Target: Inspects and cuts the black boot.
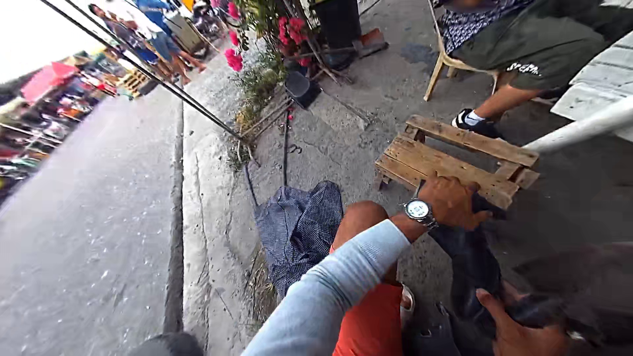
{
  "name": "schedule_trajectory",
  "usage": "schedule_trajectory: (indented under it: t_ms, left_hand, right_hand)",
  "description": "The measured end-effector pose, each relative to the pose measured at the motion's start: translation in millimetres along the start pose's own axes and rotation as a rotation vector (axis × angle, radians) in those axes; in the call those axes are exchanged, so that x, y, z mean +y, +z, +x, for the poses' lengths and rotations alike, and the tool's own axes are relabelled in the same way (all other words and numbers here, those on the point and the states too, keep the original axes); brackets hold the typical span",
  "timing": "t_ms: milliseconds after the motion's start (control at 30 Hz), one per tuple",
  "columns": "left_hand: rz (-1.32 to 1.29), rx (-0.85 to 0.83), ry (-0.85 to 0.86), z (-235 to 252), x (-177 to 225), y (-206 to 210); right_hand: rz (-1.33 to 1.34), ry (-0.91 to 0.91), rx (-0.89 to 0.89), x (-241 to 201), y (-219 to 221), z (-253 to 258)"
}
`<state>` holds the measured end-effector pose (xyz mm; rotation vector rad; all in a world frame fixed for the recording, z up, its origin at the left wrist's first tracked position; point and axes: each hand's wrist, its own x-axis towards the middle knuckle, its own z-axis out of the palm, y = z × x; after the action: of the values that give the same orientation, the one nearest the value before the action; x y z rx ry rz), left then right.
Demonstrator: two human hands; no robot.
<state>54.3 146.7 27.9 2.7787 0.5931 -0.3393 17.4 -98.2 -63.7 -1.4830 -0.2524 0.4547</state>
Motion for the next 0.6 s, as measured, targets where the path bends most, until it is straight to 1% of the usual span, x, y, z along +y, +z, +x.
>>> schedule_trajectory:
  t_ms: [100, 200, 300, 367, 400, 500, 600]
  left_hand:
    - [0.033, -0.079, 0.017, 12, 6, -2]
    - [0.004, -0.119, 0.061, 15, 0, -4]
    - [-0.005, -0.172, 0.031, 12, -3, -6]
    - [-0.043, -0.214, -0.028, 9, -2, -7]
    - [-0.078, -0.219, -0.055, 9, -1, -4]
    - [-0.131, -0.181, -0.097, 10, 1, 7]
    - [-0.082, -0.231, -0.087, 5, 5, -4]
  right_hand:
    - [-0.041, -0.018, -0.018, -2, 3, 0]
    - [-0.119, -0.043, -0.028, -7, -8, 2]
    - [-0.434, -0.123, 0.05, -6, -32, 5]
    - [-0.634, -0.131, 0.049, -6, -48, 8]
    - [-0.692, -0.121, 0.033, -6, -56, 8]
    - [-0.749, -0.081, -0.038, 4, -73, 4]
    - [-0.757, -0.156, -0.077, 17, -78, -4]
